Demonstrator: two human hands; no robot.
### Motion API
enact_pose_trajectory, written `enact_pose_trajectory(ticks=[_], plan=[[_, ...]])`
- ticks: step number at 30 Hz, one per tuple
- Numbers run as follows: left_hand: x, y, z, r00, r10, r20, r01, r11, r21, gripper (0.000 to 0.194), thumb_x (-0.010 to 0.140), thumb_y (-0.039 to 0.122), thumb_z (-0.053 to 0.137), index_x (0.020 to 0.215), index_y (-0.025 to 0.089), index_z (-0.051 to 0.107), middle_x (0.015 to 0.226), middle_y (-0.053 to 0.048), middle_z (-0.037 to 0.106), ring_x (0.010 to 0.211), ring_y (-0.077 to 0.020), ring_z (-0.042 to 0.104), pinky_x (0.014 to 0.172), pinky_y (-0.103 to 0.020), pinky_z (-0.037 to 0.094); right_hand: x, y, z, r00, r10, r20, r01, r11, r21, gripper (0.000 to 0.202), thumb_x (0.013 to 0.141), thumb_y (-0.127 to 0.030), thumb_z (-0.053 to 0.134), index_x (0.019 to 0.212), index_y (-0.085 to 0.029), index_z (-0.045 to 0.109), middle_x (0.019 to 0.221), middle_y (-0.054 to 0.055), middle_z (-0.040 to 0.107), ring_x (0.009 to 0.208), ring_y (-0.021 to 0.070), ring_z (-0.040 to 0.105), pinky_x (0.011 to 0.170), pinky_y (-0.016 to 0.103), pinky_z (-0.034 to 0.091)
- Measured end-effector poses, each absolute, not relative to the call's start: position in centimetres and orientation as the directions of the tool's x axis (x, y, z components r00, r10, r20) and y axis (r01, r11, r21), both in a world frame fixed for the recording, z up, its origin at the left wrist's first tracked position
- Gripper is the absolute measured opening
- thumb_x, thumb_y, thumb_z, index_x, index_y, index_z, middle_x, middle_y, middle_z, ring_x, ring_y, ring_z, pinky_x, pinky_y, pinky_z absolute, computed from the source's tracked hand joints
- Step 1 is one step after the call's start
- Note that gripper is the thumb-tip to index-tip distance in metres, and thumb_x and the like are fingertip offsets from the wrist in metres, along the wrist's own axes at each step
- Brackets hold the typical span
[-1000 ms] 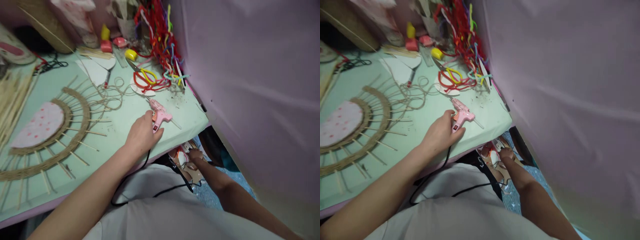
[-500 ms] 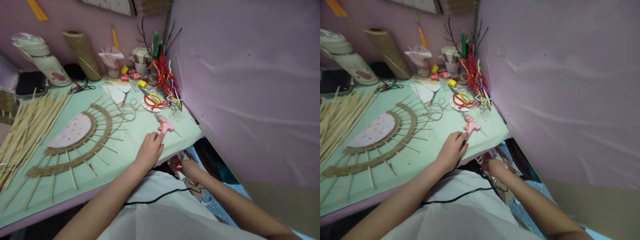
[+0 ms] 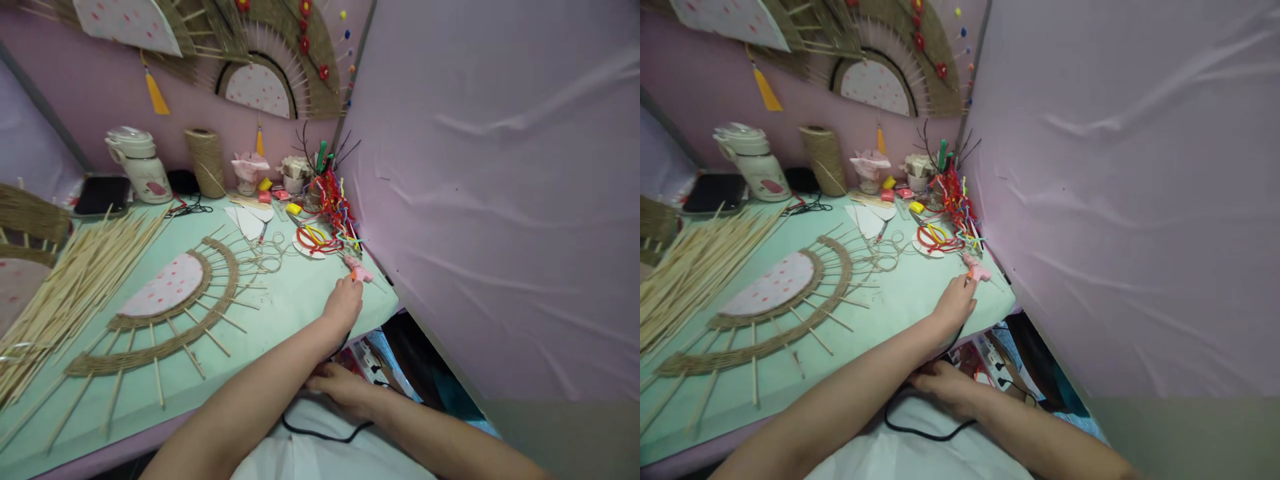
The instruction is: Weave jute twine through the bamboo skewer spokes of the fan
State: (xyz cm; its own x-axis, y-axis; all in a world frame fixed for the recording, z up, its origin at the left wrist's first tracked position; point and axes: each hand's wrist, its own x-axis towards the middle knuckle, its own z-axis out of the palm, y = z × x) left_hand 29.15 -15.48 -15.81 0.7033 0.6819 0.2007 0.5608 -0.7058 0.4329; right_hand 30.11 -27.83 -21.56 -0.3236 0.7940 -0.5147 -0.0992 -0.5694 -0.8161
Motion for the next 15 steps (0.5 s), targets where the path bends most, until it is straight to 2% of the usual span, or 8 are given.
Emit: enact_pose_trajectory(ticks=[3, 5, 6, 7, 8, 9, 13, 15], plan=[[29.8, -14.8, -16.1, 0.678, 0.706, 0.206, 0.583, -0.686, 0.435, 0.028, 0.086, 0.020, 0.052, 0.113, 0.013, 0.055, 0.109, -0.014, 0.056, 0.101, -0.0242, 0.052, 0.087, -0.035, 0.044, 30.8, -28.3, -22.4, -0.279, 0.785, -0.554, -0.270, -0.617, -0.739, 0.034, 0.064, -0.043, 0.076, 0.076, -0.012, 0.068, 0.082, 0.009, 0.071, 0.088, 0.0218, 0.065, 0.093, 0.038, 0.041], [29.8, -14.5, -16.4, 0.670, 0.712, 0.210, 0.586, -0.681, 0.439, 0.031, 0.086, 0.026, 0.055, 0.114, 0.014, 0.056, 0.108, -0.013, 0.056, 0.099, -0.0232, 0.053, 0.086, -0.033, 0.044, 32.8, -28.7, -22.2, -0.259, 0.737, -0.624, -0.262, -0.676, -0.689, 0.035, 0.069, -0.049, 0.071, 0.073, -0.015, 0.063, 0.074, 0.005, 0.067, 0.073, 0.0172, 0.065, 0.081, 0.033, 0.045], [29.7, -14.4, -16.5, 0.670, 0.711, 0.213, 0.583, -0.682, 0.442, 0.032, 0.086, 0.030, 0.055, 0.115, 0.014, 0.056, 0.107, -0.012, 0.056, 0.098, -0.0228, 0.053, 0.086, -0.033, 0.043, 34.3, -28.9, -21.9, -0.211, 0.700, -0.682, -0.183, -0.714, -0.676, 0.036, 0.073, -0.051, 0.067, 0.074, -0.016, 0.061, 0.071, 0.004, 0.065, 0.067, 0.0155, 0.063, 0.074, 0.031, 0.046], [29.7, -14.3, -16.6, 0.671, 0.709, 0.217, 0.578, -0.684, 0.445, 0.034, 0.086, 0.033, 0.055, 0.115, 0.014, 0.056, 0.107, -0.012, 0.056, 0.098, -0.0226, 0.053, 0.087, -0.032, 0.043, 35.9, -29.1, -21.5, -0.111, 0.683, -0.722, -0.024, -0.728, -0.685, 0.036, 0.077, -0.052, 0.061, 0.073, -0.017, 0.058, 0.067, 0.003, 0.063, 0.061, 0.0147, 0.061, 0.067, 0.030, 0.046], [29.7, -14.2, -16.7, 0.673, 0.706, 0.222, 0.572, -0.686, 0.449, 0.035, 0.087, 0.035, 0.054, 0.115, 0.014, 0.056, 0.107, -0.012, 0.056, 0.100, -0.0227, 0.052, 0.088, -0.032, 0.042, 37.6, -29.1, -21.1, 0.043, 0.690, -0.722, 0.235, -0.709, -0.664, 0.037, 0.082, -0.052, 0.055, 0.071, -0.017, 0.057, 0.063, 0.003, 0.061, 0.057, 0.0150, 0.059, 0.061, 0.029, 0.045], [29.7, -14.2, -16.8, 0.675, 0.702, 0.226, 0.566, -0.689, 0.452, 0.036, 0.089, 0.036, 0.052, 0.117, 0.015, 0.056, 0.108, -0.012, 0.056, 0.101, -0.0229, 0.051, 0.090, -0.033, 0.041, 39.3, -29.1, -20.6, 0.205, 0.728, -0.655, 0.518, -0.648, -0.558, 0.038, 0.087, -0.050, 0.048, 0.069, -0.017, 0.056, 0.061, 0.004, 0.060, 0.056, 0.0161, 0.059, 0.060, 0.029, 0.044], [30.0, -14.3, -17.2, 0.695, 0.682, 0.229, 0.541, -0.705, 0.459, 0.038, 0.091, 0.033, 0.048, 0.123, 0.014, 0.053, 0.111, -0.013, 0.054, 0.104, -0.0245, 0.049, 0.093, -0.036, 0.038, 44.8, -28.9, -19.5, 0.433, 0.744, -0.509, 0.699, -0.634, -0.332, 0.023, 0.092, -0.032, 0.043, 0.089, -0.014, 0.057, 0.081, 0.014, 0.066, 0.083, 0.0254, 0.064, 0.069, 0.032, 0.042], [30.1, -14.3, -17.3, 0.702, 0.674, 0.231, 0.534, -0.712, 0.457, 0.039, 0.090, 0.032, 0.049, 0.124, 0.014, 0.052, 0.111, -0.014, 0.054, 0.104, -0.0254, 0.048, 0.093, -0.037, 0.038, 46.0, -29.0, -19.4, 0.487, 0.765, -0.420, 0.791, -0.591, -0.160, 0.029, 0.095, -0.031, 0.034, 0.104, -0.012, 0.054, 0.096, 0.021, 0.065, 0.097, 0.0295, 0.062, 0.074, 0.035, 0.041]])
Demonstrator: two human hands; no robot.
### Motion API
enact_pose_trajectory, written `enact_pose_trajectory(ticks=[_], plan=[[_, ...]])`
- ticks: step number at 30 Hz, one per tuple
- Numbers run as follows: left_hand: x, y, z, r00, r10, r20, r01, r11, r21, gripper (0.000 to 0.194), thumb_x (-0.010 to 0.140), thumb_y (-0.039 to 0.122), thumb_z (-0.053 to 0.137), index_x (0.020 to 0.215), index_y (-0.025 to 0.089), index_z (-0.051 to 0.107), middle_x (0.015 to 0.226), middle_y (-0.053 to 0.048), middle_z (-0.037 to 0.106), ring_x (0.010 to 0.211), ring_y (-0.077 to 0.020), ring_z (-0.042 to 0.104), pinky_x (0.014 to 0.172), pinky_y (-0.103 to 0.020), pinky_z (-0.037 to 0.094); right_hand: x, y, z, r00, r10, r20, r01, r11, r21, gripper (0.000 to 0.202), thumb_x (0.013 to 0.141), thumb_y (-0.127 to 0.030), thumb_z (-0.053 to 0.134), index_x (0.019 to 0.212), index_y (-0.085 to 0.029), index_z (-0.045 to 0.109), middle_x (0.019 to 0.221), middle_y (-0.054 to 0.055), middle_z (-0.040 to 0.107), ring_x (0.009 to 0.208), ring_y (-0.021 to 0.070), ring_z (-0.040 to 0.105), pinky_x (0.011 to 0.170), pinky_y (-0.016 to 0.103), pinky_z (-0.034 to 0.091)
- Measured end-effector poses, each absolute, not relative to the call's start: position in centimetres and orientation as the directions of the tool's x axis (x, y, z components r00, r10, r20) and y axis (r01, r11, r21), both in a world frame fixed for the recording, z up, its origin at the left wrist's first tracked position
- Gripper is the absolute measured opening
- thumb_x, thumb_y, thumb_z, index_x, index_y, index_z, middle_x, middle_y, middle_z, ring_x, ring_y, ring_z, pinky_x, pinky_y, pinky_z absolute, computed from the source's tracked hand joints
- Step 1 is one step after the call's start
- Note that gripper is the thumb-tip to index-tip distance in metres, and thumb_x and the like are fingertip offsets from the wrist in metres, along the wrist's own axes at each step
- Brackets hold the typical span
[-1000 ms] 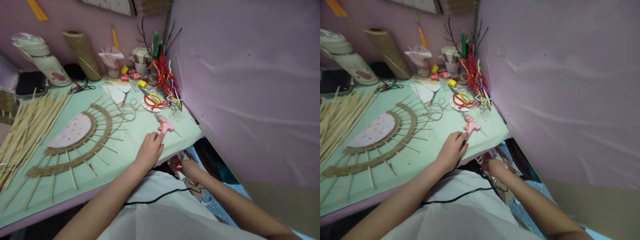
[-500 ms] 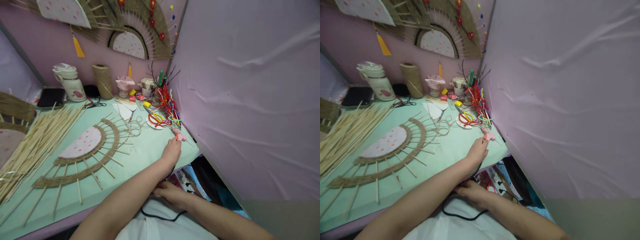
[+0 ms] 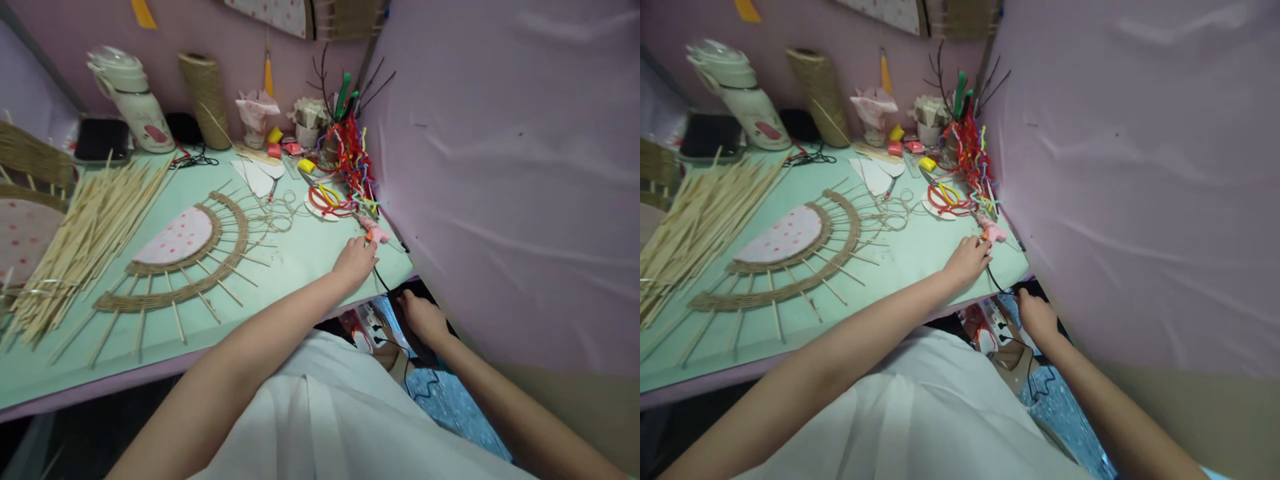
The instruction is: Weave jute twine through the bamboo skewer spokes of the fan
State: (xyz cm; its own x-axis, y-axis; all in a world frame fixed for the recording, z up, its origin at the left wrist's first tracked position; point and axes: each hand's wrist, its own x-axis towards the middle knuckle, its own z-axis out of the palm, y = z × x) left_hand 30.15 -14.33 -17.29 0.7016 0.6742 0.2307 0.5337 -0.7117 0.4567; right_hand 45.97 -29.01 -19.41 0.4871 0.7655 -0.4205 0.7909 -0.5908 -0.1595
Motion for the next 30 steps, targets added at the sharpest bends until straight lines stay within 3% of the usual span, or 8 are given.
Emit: enact_pose_trajectory(ticks=[2, 4, 10, 15, 17, 22, 27, 30], plan=[[30.2, -14.4, -17.3, 0.705, 0.669, 0.237, 0.531, -0.719, 0.448, 0.040, 0.090, 0.032, 0.049, 0.125, 0.014, 0.052, 0.112, -0.015, 0.054, 0.104, -0.0260, 0.048, 0.092, -0.037, 0.038, 46.1, -29.1, -19.8, 0.469, 0.791, -0.393, 0.860, -0.510, -0.001, 0.032, 0.096, -0.032, 0.031, 0.109, -0.012, 0.053, 0.101, 0.024, 0.064, 0.101, 0.0313, 0.061, 0.075, 0.036, 0.041], [30.1, -14.3, -17.4, 0.706, 0.664, 0.247, 0.531, -0.727, 0.437, 0.040, 0.090, 0.032, 0.050, 0.126, 0.013, 0.051, 0.111, -0.015, 0.054, 0.104, -0.0263, 0.048, 0.092, -0.038, 0.038, 45.7, -29.1, -20.3, 0.412, 0.801, -0.434, 0.899, -0.436, 0.047, 0.031, 0.095, -0.032, 0.035, 0.109, -0.012, 0.055, 0.099, 0.022, 0.067, 0.098, 0.0301, 0.064, 0.073, 0.034, 0.042], [30.0, -14.2, -17.8, 0.722, 0.637, 0.269, 0.512, -0.754, 0.411, 0.042, 0.089, 0.031, 0.051, 0.127, 0.013, 0.049, 0.109, -0.015, 0.055, 0.103, -0.0261, 0.050, 0.089, -0.037, 0.040, 44.1, -28.6, -20.3, 0.224, 0.819, -0.529, 0.951, -0.303, -0.067, 0.030, 0.090, -0.031, 0.047, 0.112, -0.013, 0.057, 0.096, 0.015, 0.070, 0.092, 0.0245, 0.066, 0.069, 0.027, 0.040], [29.6, -14.7, -17.1, 0.711, 0.641, 0.289, 0.518, -0.756, 0.400, 0.039, 0.090, 0.032, 0.050, 0.125, 0.014, 0.050, 0.109, -0.013, 0.056, 0.099, -0.0235, 0.052, 0.087, -0.034, 0.042, 41.4, -28.3, -15.9, 0.084, 0.826, -0.557, 0.975, -0.183, -0.123, 0.023, 0.087, -0.035, 0.049, 0.087, -0.017, 0.064, 0.080, 0.009, 0.069, 0.076, 0.0221, 0.065, 0.058, 0.025, 0.035], [28.9, -15.1, -16.4, 0.692, 0.659, 0.295, 0.542, -0.744, 0.391, 0.037, 0.090, 0.034, 0.049, 0.123, 0.016, 0.050, 0.109, -0.011, 0.056, 0.097, -0.0222, 0.053, 0.086, -0.033, 0.043, 39.7, -28.1, -13.2, -0.032, 0.838, -0.545, 0.967, -0.111, -0.228, 0.026, 0.088, -0.034, 0.045, 0.081, -0.018, 0.064, 0.076, 0.007, 0.069, 0.071, 0.0196, 0.063, 0.058, 0.025, 0.035], [23.9, -16.5, -14.0, 0.571, 0.765, 0.298, 0.630, -0.641, 0.438, 0.031, 0.090, 0.029, 0.047, 0.116, 0.014, 0.056, 0.104, -0.012, 0.058, 0.100, -0.0237, 0.053, 0.087, -0.035, 0.044, 35.5, -25.6, -7.3, -0.392, 0.812, -0.432, 0.758, 0.019, -0.652, 0.030, 0.089, -0.039, 0.045, 0.086, -0.019, 0.067, 0.078, 0.004, 0.069, 0.070, 0.0160, 0.060, 0.064, 0.024, 0.042], [13.8, -16.9, -10.3, 0.468, 0.864, 0.187, 0.696, -0.490, 0.525, 0.028, 0.087, 0.030, 0.050, 0.107, 0.015, 0.063, 0.103, -0.010, 0.064, 0.099, -0.0227, 0.057, 0.088, -0.033, 0.044, 30.9, -18.4, -6.9, -0.458, 0.882, -0.116, 0.520, 0.159, -0.839, 0.029, 0.088, -0.040, 0.048, 0.078, -0.017, 0.063, 0.071, 0.003, 0.065, 0.066, 0.0142, 0.058, 0.063, 0.024, 0.044], [6.8, -15.0, -8.6, 0.284, 0.952, 0.116, 0.789, -0.300, 0.537, 0.036, 0.086, 0.039, 0.051, 0.112, 0.016, 0.062, 0.111, -0.010, 0.064, 0.105, -0.0239, 0.058, 0.093, -0.034, 0.042, 28.0, -12.9, -8.9, -0.343, 0.936, 0.078, 0.547, 0.266, -0.794, 0.025, 0.087, -0.038, 0.049, 0.080, -0.017, 0.063, 0.072, 0.002, 0.065, 0.064, 0.0140, 0.057, 0.063, 0.026, 0.043]])
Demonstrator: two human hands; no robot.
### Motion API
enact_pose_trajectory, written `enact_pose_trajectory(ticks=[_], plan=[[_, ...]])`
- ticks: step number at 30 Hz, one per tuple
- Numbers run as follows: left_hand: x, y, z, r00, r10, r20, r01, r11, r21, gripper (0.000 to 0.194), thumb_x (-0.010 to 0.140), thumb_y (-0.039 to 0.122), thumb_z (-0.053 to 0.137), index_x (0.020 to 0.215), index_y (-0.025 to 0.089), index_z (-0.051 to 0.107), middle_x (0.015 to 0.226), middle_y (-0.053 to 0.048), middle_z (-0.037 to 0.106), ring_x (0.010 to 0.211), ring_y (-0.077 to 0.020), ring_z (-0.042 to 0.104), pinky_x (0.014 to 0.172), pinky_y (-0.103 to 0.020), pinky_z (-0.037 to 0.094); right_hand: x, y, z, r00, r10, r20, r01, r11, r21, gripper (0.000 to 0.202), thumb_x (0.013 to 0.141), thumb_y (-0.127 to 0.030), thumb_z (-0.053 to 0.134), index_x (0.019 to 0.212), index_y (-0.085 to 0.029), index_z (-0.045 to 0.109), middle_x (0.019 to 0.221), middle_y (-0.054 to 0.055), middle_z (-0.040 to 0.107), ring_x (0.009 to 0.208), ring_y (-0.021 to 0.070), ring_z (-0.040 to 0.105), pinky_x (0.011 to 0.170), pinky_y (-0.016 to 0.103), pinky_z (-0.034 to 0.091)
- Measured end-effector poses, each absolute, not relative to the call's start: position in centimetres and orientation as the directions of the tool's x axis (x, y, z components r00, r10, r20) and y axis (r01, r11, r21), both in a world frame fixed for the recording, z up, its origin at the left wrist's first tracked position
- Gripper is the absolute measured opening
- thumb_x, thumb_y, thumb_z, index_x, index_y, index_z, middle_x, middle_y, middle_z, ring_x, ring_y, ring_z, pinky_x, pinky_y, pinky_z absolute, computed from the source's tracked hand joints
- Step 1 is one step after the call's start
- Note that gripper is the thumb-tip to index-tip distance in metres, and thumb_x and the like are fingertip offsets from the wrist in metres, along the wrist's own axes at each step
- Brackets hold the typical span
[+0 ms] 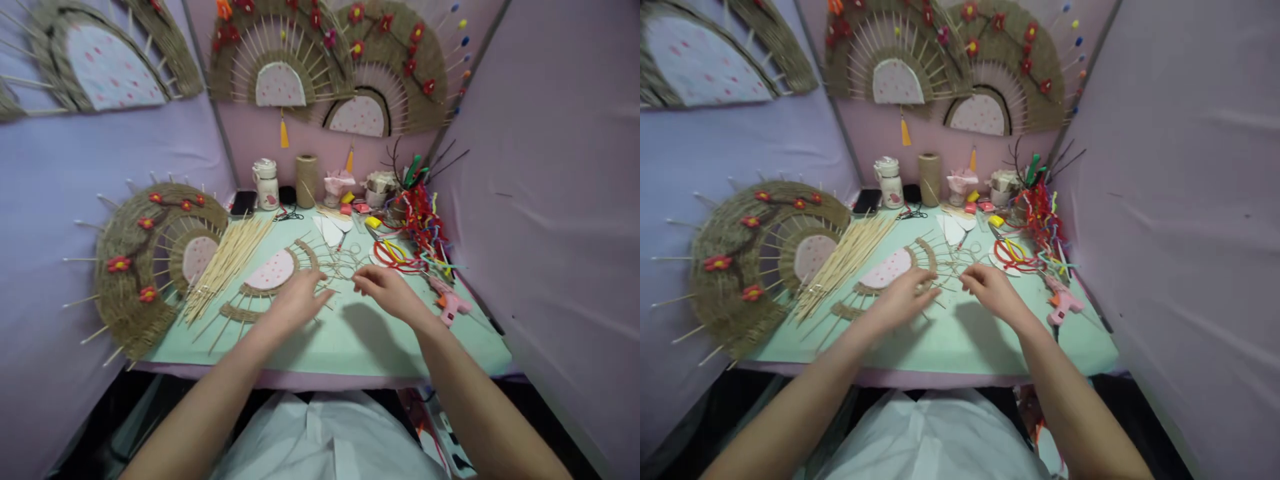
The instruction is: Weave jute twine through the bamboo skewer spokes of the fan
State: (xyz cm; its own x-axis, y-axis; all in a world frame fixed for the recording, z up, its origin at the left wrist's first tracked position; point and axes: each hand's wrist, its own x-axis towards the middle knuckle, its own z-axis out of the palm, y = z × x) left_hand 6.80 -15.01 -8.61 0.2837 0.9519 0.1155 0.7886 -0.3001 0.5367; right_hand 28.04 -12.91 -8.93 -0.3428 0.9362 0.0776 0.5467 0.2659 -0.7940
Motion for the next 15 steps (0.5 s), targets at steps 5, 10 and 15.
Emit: enact_pose_trajectory(ticks=[5, 10, 15], plan=[[-1.6, -9.7, -8.8, -0.051, 0.992, -0.113, 0.925, 0.089, 0.369, 0.058, 0.079, 0.046, 0.056, 0.128, 0.015, 0.050, 0.131, -0.015, 0.053, 0.119, -0.0278, 0.051, 0.098, -0.034, 0.037, 24.7, -6.6, -12.5, -0.269, 0.932, 0.243, 0.627, 0.361, -0.690, 0.017, 0.082, -0.027, 0.055, 0.094, -0.018, 0.063, 0.091, 0.006, 0.067, 0.082, 0.0175, 0.060, 0.075, 0.030, 0.044], [-3.4, -6.7, -10.6, -0.117, 0.964, -0.240, 0.924, 0.194, 0.329, 0.075, 0.069, 0.049, 0.065, 0.131, 0.014, 0.044, 0.131, -0.020, 0.053, 0.113, -0.0319, 0.055, 0.087, -0.035, 0.042, 24.3, -5.0, -15.0, -0.280, 0.916, 0.289, 0.642, 0.402, -0.653, 0.018, 0.083, -0.025, 0.053, 0.097, -0.018, 0.062, 0.097, 0.007, 0.065, 0.088, 0.0180, 0.058, 0.081, 0.032, 0.044], [-3.6, -5.1, -10.9, -0.114, 0.941, -0.318, 0.909, 0.228, 0.350, 0.074, 0.060, 0.049, 0.072, 0.122, 0.015, 0.051, 0.120, -0.017, 0.061, 0.100, -0.0297, 0.061, 0.073, -0.031, 0.044, 25.3, -5.3, -15.4, -0.296, 0.907, 0.300, 0.670, 0.421, -0.612, 0.018, 0.086, -0.027, 0.052, 0.098, -0.017, 0.061, 0.100, 0.008, 0.064, 0.093, 0.0201, 0.057, 0.086, 0.034, 0.042]])
